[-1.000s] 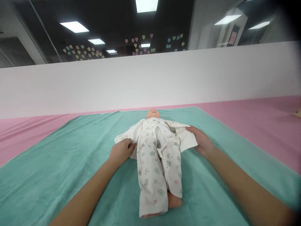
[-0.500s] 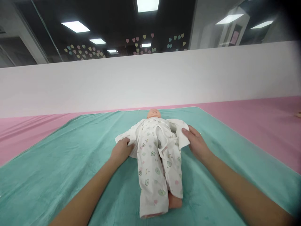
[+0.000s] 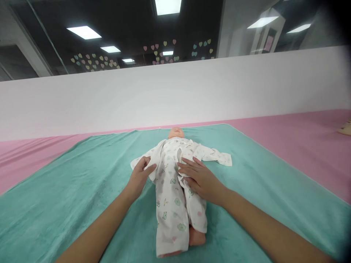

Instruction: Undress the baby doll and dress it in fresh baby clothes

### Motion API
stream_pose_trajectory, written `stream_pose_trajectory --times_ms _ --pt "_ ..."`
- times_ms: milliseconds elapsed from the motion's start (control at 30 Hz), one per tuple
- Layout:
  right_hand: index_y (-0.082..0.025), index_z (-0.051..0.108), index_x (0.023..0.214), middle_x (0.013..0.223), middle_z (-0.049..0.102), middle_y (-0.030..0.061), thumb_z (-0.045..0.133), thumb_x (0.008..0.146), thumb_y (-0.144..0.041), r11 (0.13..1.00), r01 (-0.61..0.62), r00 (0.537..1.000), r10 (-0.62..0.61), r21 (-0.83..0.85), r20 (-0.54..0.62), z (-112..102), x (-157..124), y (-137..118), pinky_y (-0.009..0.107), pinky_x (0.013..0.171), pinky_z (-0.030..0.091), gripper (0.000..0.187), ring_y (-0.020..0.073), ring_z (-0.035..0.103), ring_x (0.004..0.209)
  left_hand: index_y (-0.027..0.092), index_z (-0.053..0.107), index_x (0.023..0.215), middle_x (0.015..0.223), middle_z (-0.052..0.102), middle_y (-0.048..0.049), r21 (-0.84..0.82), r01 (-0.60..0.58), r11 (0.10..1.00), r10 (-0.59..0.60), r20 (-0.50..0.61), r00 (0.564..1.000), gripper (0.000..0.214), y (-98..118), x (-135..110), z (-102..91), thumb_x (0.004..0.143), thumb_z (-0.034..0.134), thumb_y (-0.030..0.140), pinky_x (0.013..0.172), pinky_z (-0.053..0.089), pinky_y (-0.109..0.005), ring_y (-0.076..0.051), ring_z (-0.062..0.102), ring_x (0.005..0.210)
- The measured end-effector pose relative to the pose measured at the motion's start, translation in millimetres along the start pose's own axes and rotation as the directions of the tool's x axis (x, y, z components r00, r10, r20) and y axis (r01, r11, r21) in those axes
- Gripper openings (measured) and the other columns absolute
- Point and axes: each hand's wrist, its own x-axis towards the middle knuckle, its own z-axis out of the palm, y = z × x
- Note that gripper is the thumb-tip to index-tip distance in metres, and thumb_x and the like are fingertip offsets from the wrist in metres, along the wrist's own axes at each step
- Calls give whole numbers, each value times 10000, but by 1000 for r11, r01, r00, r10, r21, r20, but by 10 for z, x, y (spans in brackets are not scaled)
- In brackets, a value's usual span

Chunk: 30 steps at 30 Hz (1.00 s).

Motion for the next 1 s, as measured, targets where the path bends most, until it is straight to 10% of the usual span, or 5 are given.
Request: stream_pose_trajectory --times_ms 200,433,533,700,1000 --pt "-249 497 1199 1343 444 -33 311 903 -199 999 27 998 -28 -25 -52 82 10 13 413 1147 126 353 137 251 1341 213 472 904 1266 477 -58 11 -214 977 208 191 959 124 162 -152 110 799 504 269 846 463 -329 -196 524 1047" --pt "-261 633 846 1052 636 -59 450 854 -225 975 -2 1000 9 224 -28 -57 6 -13 415 1145 104 187 157 383 1268 229 572 1048 1311 480 -63 325 -783 530 534 589 606 279 228 -387 327 840 403 148 1111 208 -446 -191 425 1224" --pt "-260 619 932 1021 644 -30 428 882 -322 882 -113 974 189 457 -125 -126 -2 37 374 1059 311 208 152 528 1107 209 548 1060 1267 506 -83 302 -790 533 615 503 607 272 147 -369 333 846 397 138 1061 321 -408 -183 461 1184" --pt "-258 588 1030 1180 570 0 381 889 -424 819 -311 786 507 482 -354 -120 18 248 317 973 400 300 152 511 1109 210 532 1017 1175 538 -94 315 -770 555 720 282 634 225 56 -323 279 832 446 114 910 452 -341 -179 512 1087" --pt "-162 223 1417 1485 151 44 264 893 -535 894 -398 909 415 207 -45 71 419 414 356 1159 102 644 173 119 1382 236 415 1258 1355 437 -25 445 -485 753 440 208 874 401 -62 -218 389 863 463 284 1066 328 -366 -173 359 1275"
